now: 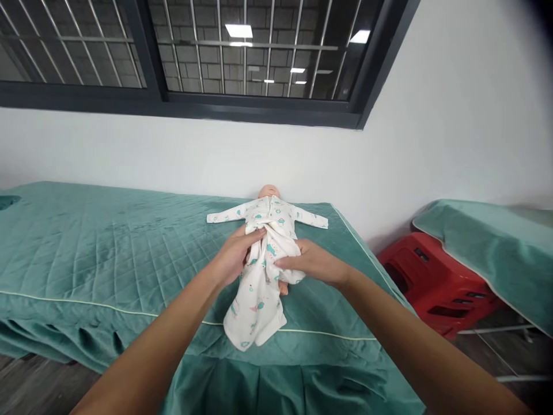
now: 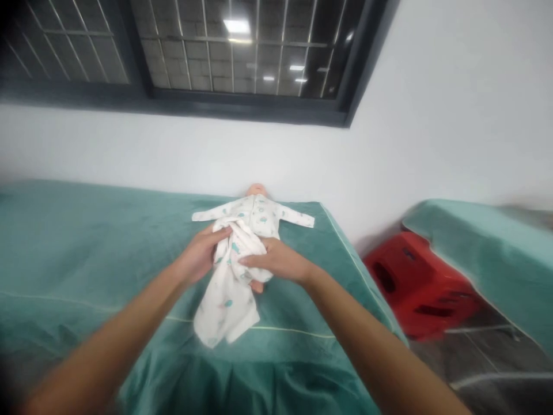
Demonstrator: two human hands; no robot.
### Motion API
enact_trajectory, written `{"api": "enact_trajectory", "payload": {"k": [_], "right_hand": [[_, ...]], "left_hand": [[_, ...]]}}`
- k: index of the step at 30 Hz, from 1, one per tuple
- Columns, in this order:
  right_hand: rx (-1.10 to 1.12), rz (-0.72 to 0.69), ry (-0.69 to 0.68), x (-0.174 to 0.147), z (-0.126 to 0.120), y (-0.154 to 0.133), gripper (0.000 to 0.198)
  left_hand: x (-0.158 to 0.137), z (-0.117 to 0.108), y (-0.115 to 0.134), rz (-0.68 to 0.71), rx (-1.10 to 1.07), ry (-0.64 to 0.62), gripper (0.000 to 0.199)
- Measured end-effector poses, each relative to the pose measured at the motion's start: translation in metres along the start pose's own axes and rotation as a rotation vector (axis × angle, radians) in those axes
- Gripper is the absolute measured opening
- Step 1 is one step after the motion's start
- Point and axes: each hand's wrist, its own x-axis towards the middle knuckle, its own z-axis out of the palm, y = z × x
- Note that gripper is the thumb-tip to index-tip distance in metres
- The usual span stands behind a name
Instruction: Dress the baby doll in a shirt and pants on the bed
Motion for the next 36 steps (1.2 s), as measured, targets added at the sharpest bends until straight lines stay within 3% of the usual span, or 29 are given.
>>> {"api": "enact_trajectory", "payload": {"k": [2, 4, 8, 11, 13, 16, 18, 20, 23, 26, 30, 32, 34, 36], "right_hand": [[0.154, -0.067, 0.141, 0.002, -0.004, -0.004, 0.034], [0.310, -0.143, 0.267, 0.005, -0.007, -0.005, 0.038], [0.448, -0.143, 0.326, 0.008, -0.003, 0.000, 0.044], [0.433, -0.063, 0.275, 0.003, 0.003, 0.006, 0.044], [0.360, -0.011, 0.146, -0.003, 0.006, 0.008, 0.045], [0.213, 0.020, -0.056, -0.009, 0.010, 0.007, 0.045], [0.183, 0.002, -0.030, -0.010, 0.011, 0.003, 0.045], [0.248, -0.032, 0.112, -0.008, 0.012, -0.001, 0.041], [0.434, -0.054, 0.241, -0.005, 0.013, -0.007, 0.040], [0.548, -0.052, 0.190, -0.007, 0.015, -0.010, 0.045], [0.486, -0.075, 0.170, -0.014, 0.020, -0.006, 0.049], [0.370, -0.047, 0.059, -0.017, 0.023, -0.002, 0.049], [0.260, 0.001, -0.064, -0.017, 0.025, 0.000, 0.047], [0.206, 0.025, -0.071, -0.015, 0.026, 0.002, 0.044]], "left_hand": [[-0.006, -0.003, 0.000, -0.074, 0.049, -0.056, 0.051], [-0.013, -0.006, 0.000, -0.171, 0.120, -0.193, 0.051], [-0.018, -0.006, 0.002, -0.289, 0.264, -0.445, 0.054], [-0.014, -0.001, 0.004, -0.218, 0.241, -0.312, 0.047], [-0.010, 0.002, 0.004, -0.133, 0.173, -0.179, 0.045], [-0.009, 0.005, 0.005, -0.118, 0.115, -0.140, 0.045], [-0.011, 0.004, 0.005, -0.144, 0.077, -0.152, 0.044], [-0.015, 0.001, 0.005, -0.175, 0.023, -0.178, 0.044], [-0.023, -0.003, 0.008, -0.270, 0.014, -0.310, 0.050], [-0.027, -0.007, 0.011, -0.344, 0.068, -0.402, 0.057], [-0.021, -0.008, 0.012, -0.197, -0.046, -0.242, 0.053], [-0.017, -0.006, 0.011, -0.132, -0.117, -0.164, 0.050], [-0.014, -0.002, 0.008, -0.139, -0.165, -0.126, 0.048], [-0.014, 0.001, 0.005, -0.187, -0.199, -0.105, 0.047]]}}
